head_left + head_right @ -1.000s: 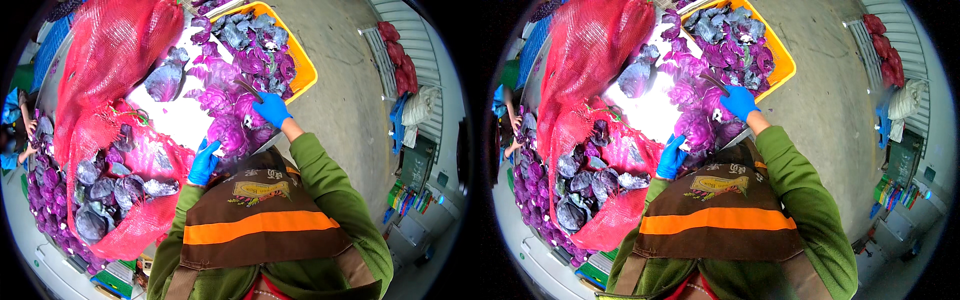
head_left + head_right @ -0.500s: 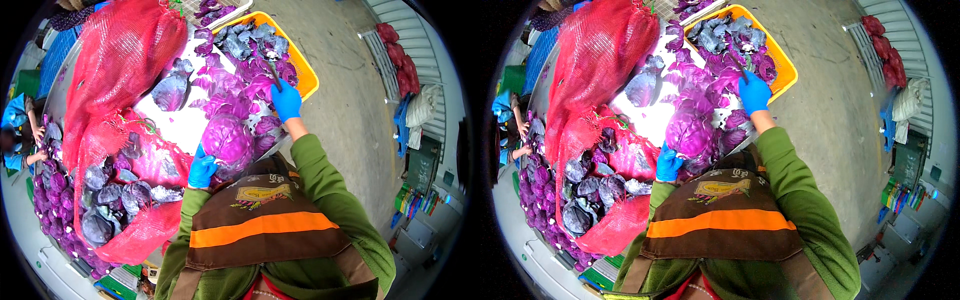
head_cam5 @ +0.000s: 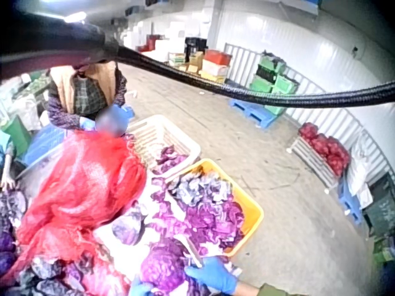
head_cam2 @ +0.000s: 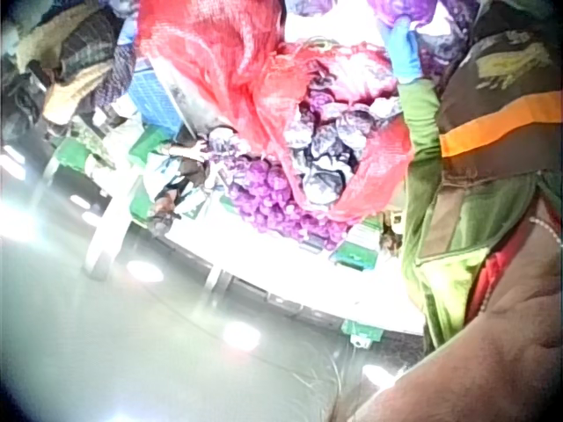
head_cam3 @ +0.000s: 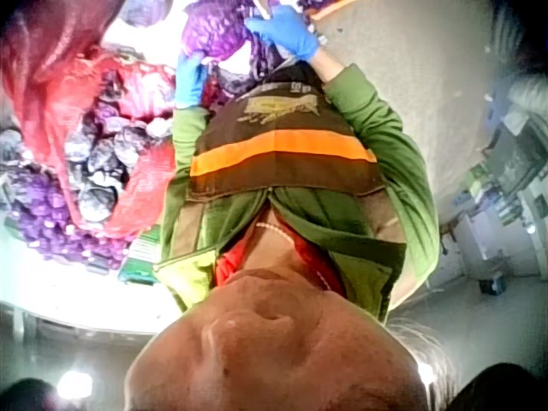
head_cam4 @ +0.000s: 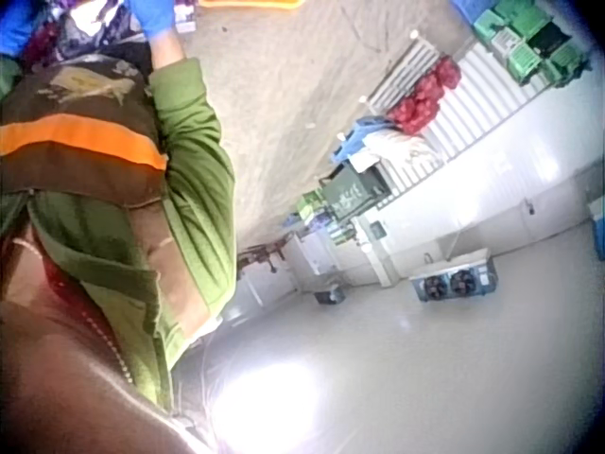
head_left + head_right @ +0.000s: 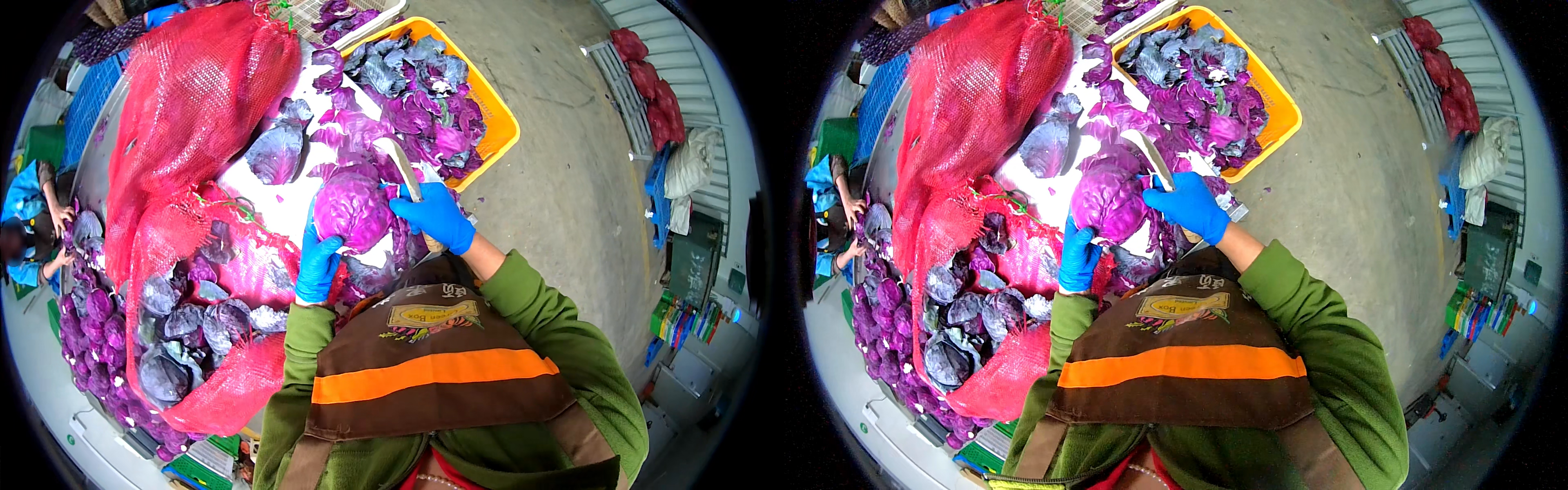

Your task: The person peels and trims purple cabbages by hand and with a small knife on a work table, placing the trimmed heads and discarded leaves into containers.

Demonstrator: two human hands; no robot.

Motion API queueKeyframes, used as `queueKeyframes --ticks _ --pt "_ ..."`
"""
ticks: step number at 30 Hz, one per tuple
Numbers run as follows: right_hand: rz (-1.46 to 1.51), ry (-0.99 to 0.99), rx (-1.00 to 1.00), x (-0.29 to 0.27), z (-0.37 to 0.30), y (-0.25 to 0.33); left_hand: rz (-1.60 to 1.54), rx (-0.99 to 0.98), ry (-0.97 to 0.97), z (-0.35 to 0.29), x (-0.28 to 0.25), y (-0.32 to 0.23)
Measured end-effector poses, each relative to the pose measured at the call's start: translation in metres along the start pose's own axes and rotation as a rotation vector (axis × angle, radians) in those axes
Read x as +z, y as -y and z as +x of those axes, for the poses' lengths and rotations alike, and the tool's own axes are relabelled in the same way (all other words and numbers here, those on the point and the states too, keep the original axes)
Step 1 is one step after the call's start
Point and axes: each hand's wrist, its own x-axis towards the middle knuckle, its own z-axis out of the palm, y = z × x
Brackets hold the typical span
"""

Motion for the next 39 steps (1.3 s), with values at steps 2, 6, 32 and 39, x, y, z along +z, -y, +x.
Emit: queueKeyframes --ticks 2,6,32,39 --pt "0.021 -0.040 -0.005 0.002 0.002 -0.002 -0.121 -0.032 -0.055 -0.002 -0.006 0.007" --pt "0.037 0.078 -0.051 -0.015 -0.014 0.005 -0.457 -0.128 -0.158 0.000 0.013 0.016" --pt "0.262 -0.306 -0.112 -0.029 0.024 0.006 -0.665 -0.391 -0.126 0.012 0.028 0.022" --pt "-0.318 0.174 -0.160 -0.014 0.026 -0.045 -0.021 -0.603 -0.201 -0.012 0.019 0.036"
